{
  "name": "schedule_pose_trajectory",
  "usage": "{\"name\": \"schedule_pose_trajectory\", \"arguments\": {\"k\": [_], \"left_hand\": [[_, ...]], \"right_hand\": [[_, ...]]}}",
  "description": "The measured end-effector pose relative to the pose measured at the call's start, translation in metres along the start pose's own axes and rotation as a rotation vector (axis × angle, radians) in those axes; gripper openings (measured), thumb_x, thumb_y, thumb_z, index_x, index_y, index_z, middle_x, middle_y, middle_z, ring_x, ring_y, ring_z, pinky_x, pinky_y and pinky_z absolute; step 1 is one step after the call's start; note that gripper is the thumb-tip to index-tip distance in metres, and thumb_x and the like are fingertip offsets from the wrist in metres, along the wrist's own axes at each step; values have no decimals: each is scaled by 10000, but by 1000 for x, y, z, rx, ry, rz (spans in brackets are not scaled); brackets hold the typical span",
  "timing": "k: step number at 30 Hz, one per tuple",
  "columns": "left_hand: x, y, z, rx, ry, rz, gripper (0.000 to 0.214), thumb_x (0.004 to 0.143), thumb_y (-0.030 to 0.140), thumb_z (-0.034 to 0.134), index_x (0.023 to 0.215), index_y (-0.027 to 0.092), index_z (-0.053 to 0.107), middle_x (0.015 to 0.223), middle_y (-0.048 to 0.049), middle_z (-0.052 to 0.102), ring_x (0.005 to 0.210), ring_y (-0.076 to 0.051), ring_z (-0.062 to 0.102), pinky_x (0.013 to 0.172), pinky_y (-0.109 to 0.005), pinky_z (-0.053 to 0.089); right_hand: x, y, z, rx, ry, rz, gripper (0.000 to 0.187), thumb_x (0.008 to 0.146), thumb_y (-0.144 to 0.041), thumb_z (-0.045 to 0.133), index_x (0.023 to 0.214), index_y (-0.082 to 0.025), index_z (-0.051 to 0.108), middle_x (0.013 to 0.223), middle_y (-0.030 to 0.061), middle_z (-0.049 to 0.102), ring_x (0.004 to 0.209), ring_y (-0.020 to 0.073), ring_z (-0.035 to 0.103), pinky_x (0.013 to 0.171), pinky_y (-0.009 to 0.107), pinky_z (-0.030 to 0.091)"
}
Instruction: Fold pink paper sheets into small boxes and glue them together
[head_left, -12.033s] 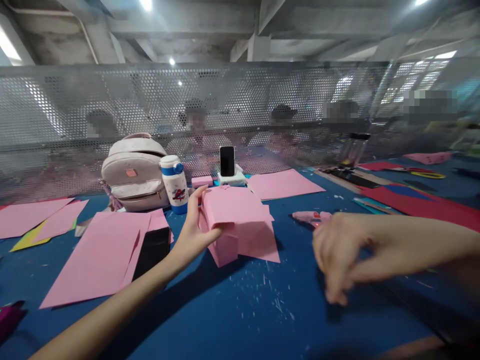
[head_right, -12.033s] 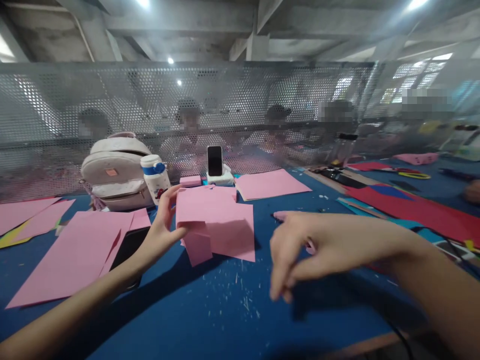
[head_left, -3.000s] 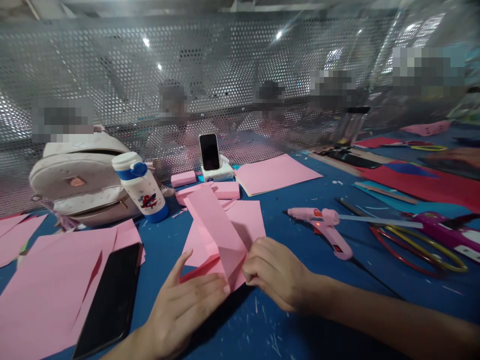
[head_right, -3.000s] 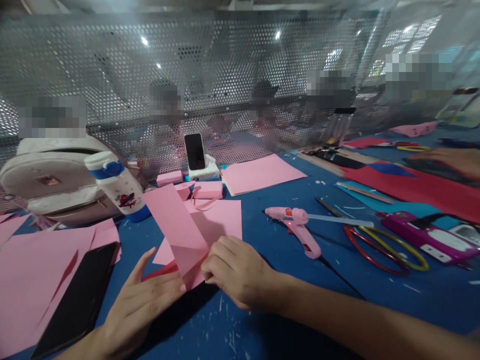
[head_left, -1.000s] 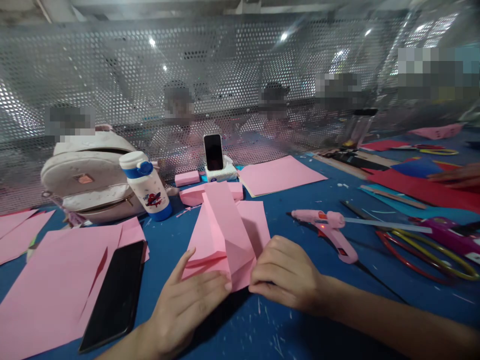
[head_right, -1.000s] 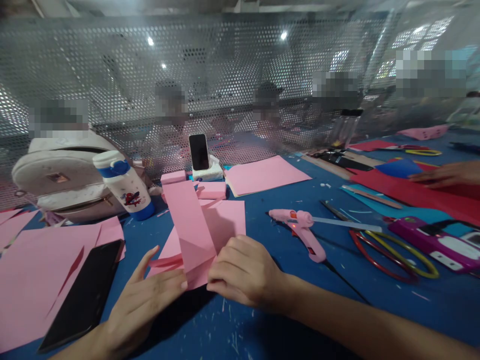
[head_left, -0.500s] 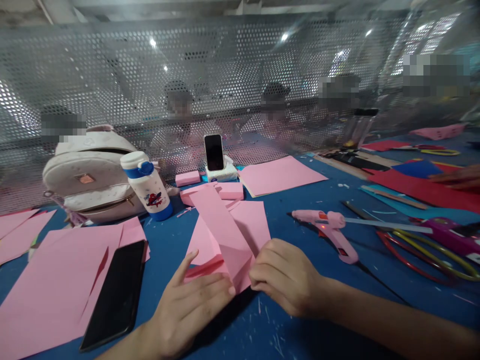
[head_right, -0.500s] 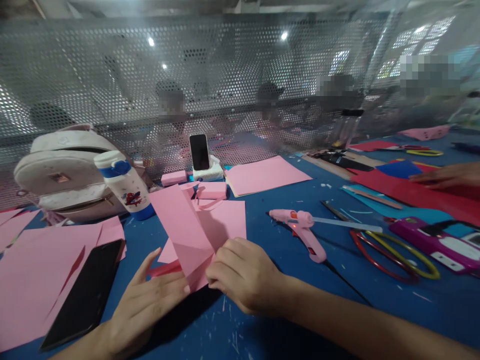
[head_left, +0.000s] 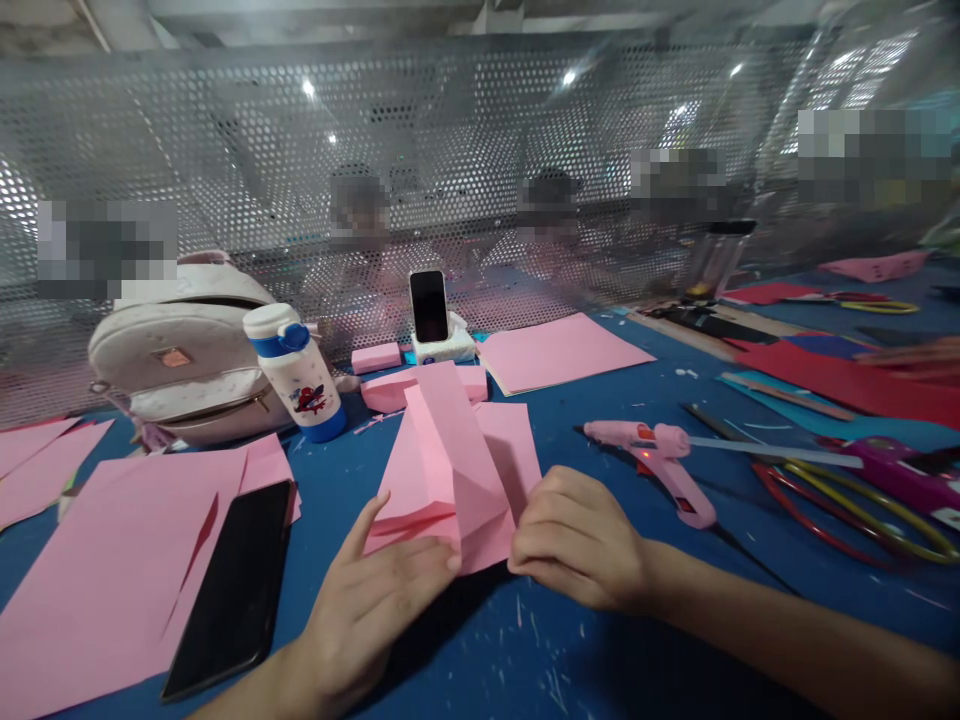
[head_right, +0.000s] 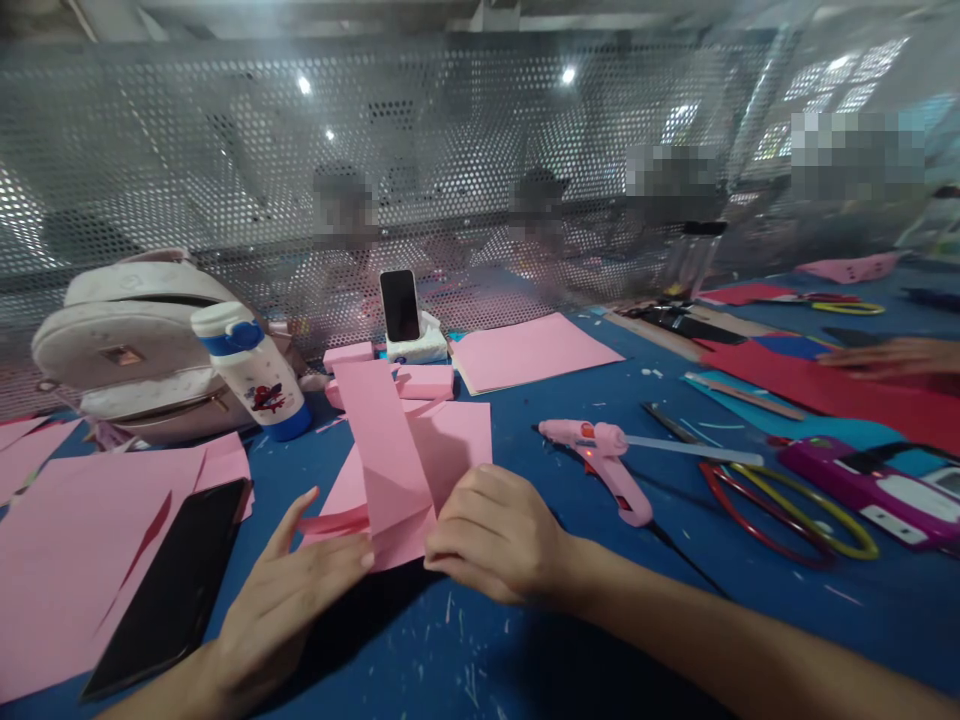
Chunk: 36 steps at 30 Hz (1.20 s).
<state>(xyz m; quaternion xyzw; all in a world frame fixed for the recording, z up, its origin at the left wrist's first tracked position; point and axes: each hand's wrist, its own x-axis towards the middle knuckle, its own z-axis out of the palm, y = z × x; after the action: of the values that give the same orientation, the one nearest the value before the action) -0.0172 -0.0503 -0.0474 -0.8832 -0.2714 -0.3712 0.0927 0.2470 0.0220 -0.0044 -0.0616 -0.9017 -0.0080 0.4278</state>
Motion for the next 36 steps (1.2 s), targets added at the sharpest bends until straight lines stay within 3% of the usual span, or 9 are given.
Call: {"name": "schedule_pose_trajectory", "arguments": {"k": [6, 15, 29, 36], "left_hand": [[-3, 0, 1, -31, -5, -25, 448, 1022, 37, 292, 1403, 157, 496, 1172, -47, 737, 1155, -138, 662, 1252, -533, 148], [5, 0, 1, -91, 100, -28, 372, 1017, 23, 352, 1313, 84, 568, 1107, -89, 742, 1135, -141, 652, 1236, -540, 168], [2, 0, 3, -56, 70, -37, 413, 1014, 11, 328, 1348, 120, 546, 1135, -62, 739, 1134, -136, 661, 1240, -532, 180], [2, 2, 4, -58, 64, -63, 446, 1035, 52, 295, 1425, 169, 476, 1160, -29, 738, 1138, -114, 657, 1258, -511, 147]], "right_hand": [[-2, 0, 0, -14, 27, -7, 164, 974, -211, 539, 862, -172, 653, 714, 23, 677, 684, 149, 557, 657, 311, 409], [-2, 4, -4, -88, 66, 0, 101, 949, -215, 586, 886, -186, 660, 730, 2, 707, 681, 141, 567, 655, 309, 410], [0, 6, -1, -111, 30, 6, 76, 931, -163, 578, 871, -172, 625, 727, 11, 666, 683, 146, 541, 643, 310, 401], [-1, 6, 3, 136, -53, 146, 171, 1002, -193, 417, 875, -185, 532, 768, 32, 568, 754, 166, 502, 682, 311, 438]]}}
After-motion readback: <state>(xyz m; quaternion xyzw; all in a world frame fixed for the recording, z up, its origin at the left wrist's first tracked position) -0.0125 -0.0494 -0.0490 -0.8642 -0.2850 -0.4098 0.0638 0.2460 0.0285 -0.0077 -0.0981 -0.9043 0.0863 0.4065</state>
